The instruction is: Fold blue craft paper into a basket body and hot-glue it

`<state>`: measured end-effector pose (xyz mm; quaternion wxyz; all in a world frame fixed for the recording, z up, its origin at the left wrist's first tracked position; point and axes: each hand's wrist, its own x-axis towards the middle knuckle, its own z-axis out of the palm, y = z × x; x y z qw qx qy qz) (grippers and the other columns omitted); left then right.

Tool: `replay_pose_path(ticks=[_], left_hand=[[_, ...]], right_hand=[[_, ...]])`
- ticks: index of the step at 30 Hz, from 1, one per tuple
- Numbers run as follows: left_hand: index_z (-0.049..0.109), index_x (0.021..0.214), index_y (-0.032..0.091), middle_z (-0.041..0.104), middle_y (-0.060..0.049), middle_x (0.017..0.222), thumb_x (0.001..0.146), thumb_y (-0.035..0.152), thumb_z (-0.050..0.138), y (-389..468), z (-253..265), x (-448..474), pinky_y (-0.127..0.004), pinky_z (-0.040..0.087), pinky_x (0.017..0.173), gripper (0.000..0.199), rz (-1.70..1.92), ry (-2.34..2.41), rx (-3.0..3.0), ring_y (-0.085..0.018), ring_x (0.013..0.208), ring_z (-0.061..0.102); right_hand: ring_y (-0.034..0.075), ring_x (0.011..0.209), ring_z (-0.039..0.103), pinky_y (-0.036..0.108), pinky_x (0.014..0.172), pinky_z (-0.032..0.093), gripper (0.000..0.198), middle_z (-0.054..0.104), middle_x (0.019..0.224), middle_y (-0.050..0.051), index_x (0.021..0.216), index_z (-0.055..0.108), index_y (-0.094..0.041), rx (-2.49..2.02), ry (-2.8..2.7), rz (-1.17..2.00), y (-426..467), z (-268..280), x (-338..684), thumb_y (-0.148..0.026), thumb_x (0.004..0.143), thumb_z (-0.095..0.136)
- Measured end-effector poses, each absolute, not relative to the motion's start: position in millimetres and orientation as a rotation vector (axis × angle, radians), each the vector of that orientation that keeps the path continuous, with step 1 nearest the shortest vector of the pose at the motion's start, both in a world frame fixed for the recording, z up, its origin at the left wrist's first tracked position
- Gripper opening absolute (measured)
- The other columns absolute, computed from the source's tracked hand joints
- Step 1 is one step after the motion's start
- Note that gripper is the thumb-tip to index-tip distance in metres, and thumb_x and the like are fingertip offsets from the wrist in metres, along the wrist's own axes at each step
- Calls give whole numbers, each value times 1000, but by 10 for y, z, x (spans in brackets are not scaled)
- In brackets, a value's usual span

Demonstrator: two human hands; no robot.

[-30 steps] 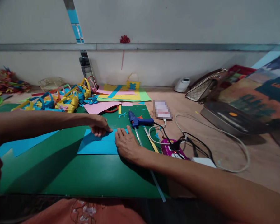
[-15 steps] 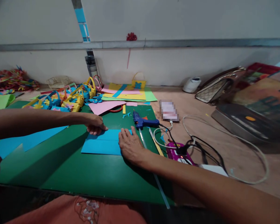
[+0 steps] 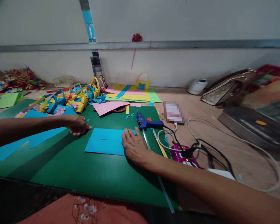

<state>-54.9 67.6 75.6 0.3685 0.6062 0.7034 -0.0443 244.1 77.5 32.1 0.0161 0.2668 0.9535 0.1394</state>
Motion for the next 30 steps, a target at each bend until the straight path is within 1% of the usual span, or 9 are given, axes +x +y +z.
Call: replay_pose_path(ticks=[4,7,9,12,14,17,25,27,30], left_hand=[[60,51,14,62,-12,51,77,60,43,569,896,-569,-29,47,48,55,-143,1937,1659,-20,48,59],[67,84,13,69,-15,87,85,49,32,447,952,-302,-36,49,75,50,17,2041,1904,-27,84,64],[59,112,15,58,-13,121,87,43,33,339,897,-38,-40,39,95,46,112,2022,2076,-29,113,52],[44,131,16,39,-9,141,86,36,40,204,695,288,-39,25,108,50,119,1766,2409,-24,133,30],[32,138,13,25,-10,147,88,35,38,165,544,374,-47,22,109,55,42,1692,2531,-26,137,19],[24,141,12,15,-12,150,91,41,29,169,383,322,-52,21,108,58,-65,1701,2495,-28,138,13],[16,143,15,8,-10,150,89,60,21,167,296,162,-54,14,109,71,-44,1574,2550,-28,139,6],[16,143,15,8,-11,150,88,62,20,159,300,173,-55,14,109,73,-26,1579,2545,-29,139,7],[16,143,13,9,-12,150,84,69,19,149,310,180,-55,15,108,81,-15,1598,2531,-31,138,7]], right_hand=[[28,119,46,54,102,25,39,50,129,20,122,53,-7,861,2920,401,754,360,2415,-13,90,31],[27,120,46,54,102,24,38,50,129,20,121,53,-8,891,2931,363,745,372,2364,-14,90,32],[28,120,45,55,102,24,38,50,130,19,121,53,-8,889,2946,343,743,378,2316,-17,91,32],[27,121,44,54,103,23,38,50,130,19,121,53,-8,884,2956,338,746,390,2242,-19,92,31],[26,122,44,54,104,21,38,50,130,19,122,52,-8,882,2963,335,754,394,2205,-20,93,30],[26,122,43,54,104,20,39,49,131,19,123,51,-9,864,2971,322,783,384,2180,-22,93,30],[27,117,45,51,101,24,34,53,124,19,115,56,-9,789,2959,224,774,516,2160,-14,89,35],[24,105,53,42,93,34,27,61,111,15,102,61,-12,783,2938,121,726,592,2111,-14,88,38],[19,78,59,30,67,41,24,65,87,10,90,63,-15,849,2891,34,679,671,1996,-27,89,42]])
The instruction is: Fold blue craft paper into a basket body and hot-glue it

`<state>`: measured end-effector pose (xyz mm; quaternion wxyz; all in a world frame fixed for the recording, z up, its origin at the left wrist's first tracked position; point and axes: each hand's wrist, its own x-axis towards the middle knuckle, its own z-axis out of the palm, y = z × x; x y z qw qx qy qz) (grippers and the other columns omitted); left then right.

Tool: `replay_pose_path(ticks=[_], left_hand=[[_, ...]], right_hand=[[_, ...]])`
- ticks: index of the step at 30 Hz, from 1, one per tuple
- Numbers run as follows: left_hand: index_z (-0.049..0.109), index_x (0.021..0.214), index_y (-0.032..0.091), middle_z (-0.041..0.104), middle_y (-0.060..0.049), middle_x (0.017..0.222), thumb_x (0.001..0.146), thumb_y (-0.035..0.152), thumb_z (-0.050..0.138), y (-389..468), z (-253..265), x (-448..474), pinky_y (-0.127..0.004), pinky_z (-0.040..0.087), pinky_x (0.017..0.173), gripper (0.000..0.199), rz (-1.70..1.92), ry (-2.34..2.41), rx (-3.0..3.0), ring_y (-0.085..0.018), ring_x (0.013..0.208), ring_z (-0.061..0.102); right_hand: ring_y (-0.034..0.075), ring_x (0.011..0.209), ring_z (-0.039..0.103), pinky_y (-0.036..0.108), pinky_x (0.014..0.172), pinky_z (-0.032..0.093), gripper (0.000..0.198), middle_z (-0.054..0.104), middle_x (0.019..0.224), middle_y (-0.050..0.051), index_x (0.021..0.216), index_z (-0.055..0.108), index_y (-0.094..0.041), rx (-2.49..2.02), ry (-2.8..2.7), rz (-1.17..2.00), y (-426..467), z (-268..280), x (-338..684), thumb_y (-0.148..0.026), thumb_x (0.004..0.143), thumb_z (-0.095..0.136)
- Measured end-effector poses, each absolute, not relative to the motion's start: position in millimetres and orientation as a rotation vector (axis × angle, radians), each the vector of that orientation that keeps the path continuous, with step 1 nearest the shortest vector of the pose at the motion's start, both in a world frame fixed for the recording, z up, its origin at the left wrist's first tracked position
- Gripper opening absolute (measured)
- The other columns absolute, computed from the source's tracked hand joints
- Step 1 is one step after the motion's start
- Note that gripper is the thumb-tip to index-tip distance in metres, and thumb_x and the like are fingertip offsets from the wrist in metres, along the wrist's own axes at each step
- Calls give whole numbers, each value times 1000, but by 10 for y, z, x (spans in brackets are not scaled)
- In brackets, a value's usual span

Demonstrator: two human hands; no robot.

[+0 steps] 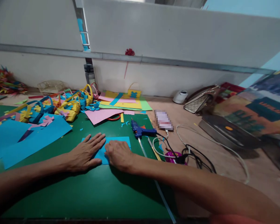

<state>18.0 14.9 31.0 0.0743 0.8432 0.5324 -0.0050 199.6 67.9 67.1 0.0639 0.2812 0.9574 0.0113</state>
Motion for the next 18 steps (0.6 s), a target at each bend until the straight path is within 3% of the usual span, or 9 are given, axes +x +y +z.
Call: replay_pose_path(ticks=[3,7,10,13,18], left_hand=[[17,143,14,10,-12,150,78,75,20,145,311,176,-56,16,107,90,-7,1615,2520,-32,138,8],[18,143,15,13,-12,150,77,76,20,169,270,149,-59,16,106,90,19,1695,2496,-32,138,11],[24,142,12,16,-14,149,80,73,19,204,225,107,-58,16,106,87,15,1837,2453,-33,138,12],[23,142,9,14,-15,149,79,74,19,226,200,72,-57,15,107,91,16,1880,2446,-33,138,11],[17,143,9,12,-15,149,77,76,18,220,208,64,-57,15,107,94,2,1847,2456,-33,138,9]], right_hand=[[20,73,59,28,59,39,24,65,84,9,95,61,-16,902,2898,57,697,726,1871,-32,87,47],[26,99,51,37,77,39,27,60,105,16,108,56,-12,756,3003,164,750,784,1775,-16,88,38],[25,97,51,39,78,40,27,59,102,18,102,57,-10,479,3087,169,737,716,1772,-12,87,35],[26,108,48,42,87,39,30,55,116,20,108,55,-7,541,3124,1,708,541,1773,-11,83,40],[26,135,21,47,106,23,54,28,145,20,137,30,-4,806,2961,-380,735,381,1720,-19,86,35]])
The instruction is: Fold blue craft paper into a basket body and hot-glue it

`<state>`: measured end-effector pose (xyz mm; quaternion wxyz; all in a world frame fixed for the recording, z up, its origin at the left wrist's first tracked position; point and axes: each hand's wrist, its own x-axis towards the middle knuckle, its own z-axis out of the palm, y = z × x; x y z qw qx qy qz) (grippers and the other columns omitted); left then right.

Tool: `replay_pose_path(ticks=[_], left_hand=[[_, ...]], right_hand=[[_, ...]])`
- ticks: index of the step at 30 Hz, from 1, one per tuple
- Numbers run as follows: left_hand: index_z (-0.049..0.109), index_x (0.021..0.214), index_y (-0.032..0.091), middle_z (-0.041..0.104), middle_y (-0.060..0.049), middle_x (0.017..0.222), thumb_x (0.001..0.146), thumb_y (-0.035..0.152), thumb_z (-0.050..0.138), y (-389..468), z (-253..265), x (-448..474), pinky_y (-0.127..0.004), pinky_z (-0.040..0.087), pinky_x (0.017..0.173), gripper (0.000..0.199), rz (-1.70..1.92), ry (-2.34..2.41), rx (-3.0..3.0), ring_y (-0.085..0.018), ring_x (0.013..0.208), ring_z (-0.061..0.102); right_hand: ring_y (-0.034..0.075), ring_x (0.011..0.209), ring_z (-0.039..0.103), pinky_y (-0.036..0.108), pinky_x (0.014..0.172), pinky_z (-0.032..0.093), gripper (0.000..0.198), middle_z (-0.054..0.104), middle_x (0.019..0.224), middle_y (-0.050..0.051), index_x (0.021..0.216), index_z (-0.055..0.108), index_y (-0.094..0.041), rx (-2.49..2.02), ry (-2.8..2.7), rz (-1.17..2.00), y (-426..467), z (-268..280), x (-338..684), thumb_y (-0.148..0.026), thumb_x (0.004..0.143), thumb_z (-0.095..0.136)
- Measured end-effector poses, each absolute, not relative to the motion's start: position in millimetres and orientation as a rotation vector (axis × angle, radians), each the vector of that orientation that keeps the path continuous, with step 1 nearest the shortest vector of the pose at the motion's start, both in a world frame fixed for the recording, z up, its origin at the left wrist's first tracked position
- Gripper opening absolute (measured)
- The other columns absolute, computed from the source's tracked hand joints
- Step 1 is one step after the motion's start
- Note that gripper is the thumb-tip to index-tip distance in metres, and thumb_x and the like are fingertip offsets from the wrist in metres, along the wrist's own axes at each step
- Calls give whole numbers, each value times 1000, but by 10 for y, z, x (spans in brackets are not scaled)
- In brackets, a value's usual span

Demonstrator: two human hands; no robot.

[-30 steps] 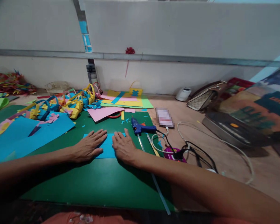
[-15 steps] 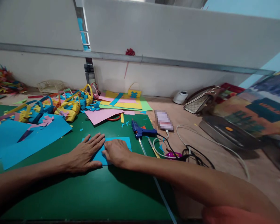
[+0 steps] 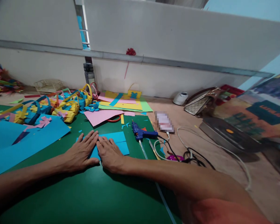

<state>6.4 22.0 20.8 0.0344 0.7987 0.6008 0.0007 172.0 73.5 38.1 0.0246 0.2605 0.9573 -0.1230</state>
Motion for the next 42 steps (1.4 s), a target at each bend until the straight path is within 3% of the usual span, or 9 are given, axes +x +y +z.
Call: replay_pose_path(ticks=[6,10,14,17,19,22,26,42], left_hand=[[19,143,9,12,-14,149,83,69,17,208,221,85,-57,16,107,84,-12,1867,2448,-33,138,8],[22,142,8,11,-13,150,91,48,20,195,217,98,-54,18,107,65,-69,1983,2397,-29,138,10],[23,141,9,11,-13,150,91,41,22,181,214,93,-54,17,107,60,-80,2009,2394,-28,139,9],[23,142,11,12,-12,150,90,41,23,177,223,84,-55,16,107,60,-65,1989,2399,-29,139,8],[22,142,12,12,-11,151,90,42,23,172,234,80,-57,16,106,60,-60,1961,2402,-31,138,8],[22,142,12,11,-11,151,90,40,23,165,243,75,-59,15,105,59,-51,1924,2415,-33,138,7],[22,142,12,11,-11,151,89,39,23,170,234,71,-59,14,106,59,-41,1909,2424,-33,138,7],[22,143,13,11,-11,151,89,41,24,178,219,75,-60,14,105,60,-39,1909,2403,-33,138,7]], right_hand=[[29,137,14,52,107,16,64,18,149,18,141,25,-6,1071,2832,-338,868,433,1849,-43,89,29],[30,135,20,51,105,20,56,24,147,19,138,32,-6,1192,2811,-216,947,458,1995,-36,90,31],[31,130,30,47,103,21,43,35,141,22,127,46,-6,1178,2832,-262,909,646,1998,-20,87,37],[23,103,55,35,87,37,30,62,112,14,107,61,-14,1127,2817,-409,815,816,1899,-24,87,40],[16,80,60,25,70,40,21,68,89,7,87,66,-17,1100,2762,-530,758,870,1807,-26,84,46],[10,60,56,20,53,35,17,65,67,1,70,64,-17,1120,2650,-655,739,852,1677,-29,78,54],[8,48,51,20,46,32,20,58,52,-2,59,59,-17,1191,2503,-733,799,798,1575,-34,70,59],[10,44,48,22,45,33,27,54,46,-2,53,53,-18,1265,2291,-831,834,832,1559,-40,66,62]])
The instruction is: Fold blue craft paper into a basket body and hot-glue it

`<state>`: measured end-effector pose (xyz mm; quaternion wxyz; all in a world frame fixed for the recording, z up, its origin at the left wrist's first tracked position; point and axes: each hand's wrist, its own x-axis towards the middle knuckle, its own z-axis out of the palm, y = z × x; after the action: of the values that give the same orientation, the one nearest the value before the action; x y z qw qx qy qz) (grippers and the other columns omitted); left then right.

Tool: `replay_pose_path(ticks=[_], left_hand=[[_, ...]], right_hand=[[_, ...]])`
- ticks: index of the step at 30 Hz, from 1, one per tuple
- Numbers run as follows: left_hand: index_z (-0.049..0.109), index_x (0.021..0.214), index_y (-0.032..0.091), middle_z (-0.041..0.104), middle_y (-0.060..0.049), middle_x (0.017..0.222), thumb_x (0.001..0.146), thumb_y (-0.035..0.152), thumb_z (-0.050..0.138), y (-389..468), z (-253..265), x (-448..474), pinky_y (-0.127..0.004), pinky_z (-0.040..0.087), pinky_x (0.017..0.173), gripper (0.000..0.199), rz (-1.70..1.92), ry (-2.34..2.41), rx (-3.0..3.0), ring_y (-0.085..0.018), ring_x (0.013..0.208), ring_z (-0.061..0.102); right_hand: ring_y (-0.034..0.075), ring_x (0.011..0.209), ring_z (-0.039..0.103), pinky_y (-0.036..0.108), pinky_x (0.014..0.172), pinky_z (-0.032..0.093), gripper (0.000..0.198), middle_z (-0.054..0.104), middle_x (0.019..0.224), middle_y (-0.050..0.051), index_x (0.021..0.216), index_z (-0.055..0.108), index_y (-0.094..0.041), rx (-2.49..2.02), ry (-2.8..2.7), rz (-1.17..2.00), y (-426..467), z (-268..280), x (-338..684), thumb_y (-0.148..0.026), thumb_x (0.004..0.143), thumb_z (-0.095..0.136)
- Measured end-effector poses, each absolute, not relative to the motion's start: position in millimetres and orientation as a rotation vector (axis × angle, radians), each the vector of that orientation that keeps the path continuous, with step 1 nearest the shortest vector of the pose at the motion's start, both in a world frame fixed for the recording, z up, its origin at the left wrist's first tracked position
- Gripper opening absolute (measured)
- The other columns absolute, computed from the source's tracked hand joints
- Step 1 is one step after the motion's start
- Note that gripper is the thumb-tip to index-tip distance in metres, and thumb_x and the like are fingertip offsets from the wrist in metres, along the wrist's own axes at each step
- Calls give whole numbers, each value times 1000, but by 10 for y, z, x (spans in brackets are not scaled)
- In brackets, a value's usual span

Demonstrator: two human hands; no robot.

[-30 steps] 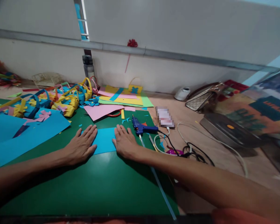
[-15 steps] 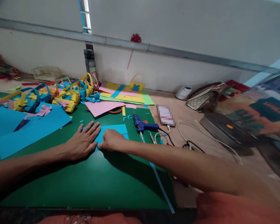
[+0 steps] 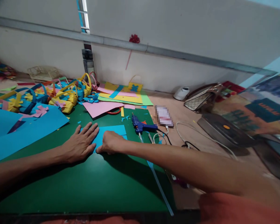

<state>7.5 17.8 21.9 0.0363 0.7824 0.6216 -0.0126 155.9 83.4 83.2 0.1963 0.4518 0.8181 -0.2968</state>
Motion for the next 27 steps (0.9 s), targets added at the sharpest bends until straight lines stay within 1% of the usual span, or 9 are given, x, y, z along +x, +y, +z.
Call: replay_pose_path(ticks=[9,17,27], left_hand=[[23,142,14,12,-11,151,89,41,24,174,204,72,-60,14,105,60,-8,1910,2418,-34,138,7],[23,142,13,12,-11,151,89,41,23,162,215,66,-59,15,105,60,-31,1924,2430,-33,138,8],[22,142,13,14,-10,151,89,40,22,157,221,60,-58,13,106,60,-55,1930,2443,-33,138,8]], right_hand=[[9,42,46,22,44,34,28,54,45,-3,52,51,-18,1309,2252,-869,945,796,1767,-40,67,62],[8,39,43,22,44,31,31,49,41,-5,49,47,-19,1407,2232,-897,990,844,2058,-38,69,62],[8,40,47,21,46,34,32,54,44,-1,48,48,-17,1546,2217,-816,996,841,2315,-34,74,57]])
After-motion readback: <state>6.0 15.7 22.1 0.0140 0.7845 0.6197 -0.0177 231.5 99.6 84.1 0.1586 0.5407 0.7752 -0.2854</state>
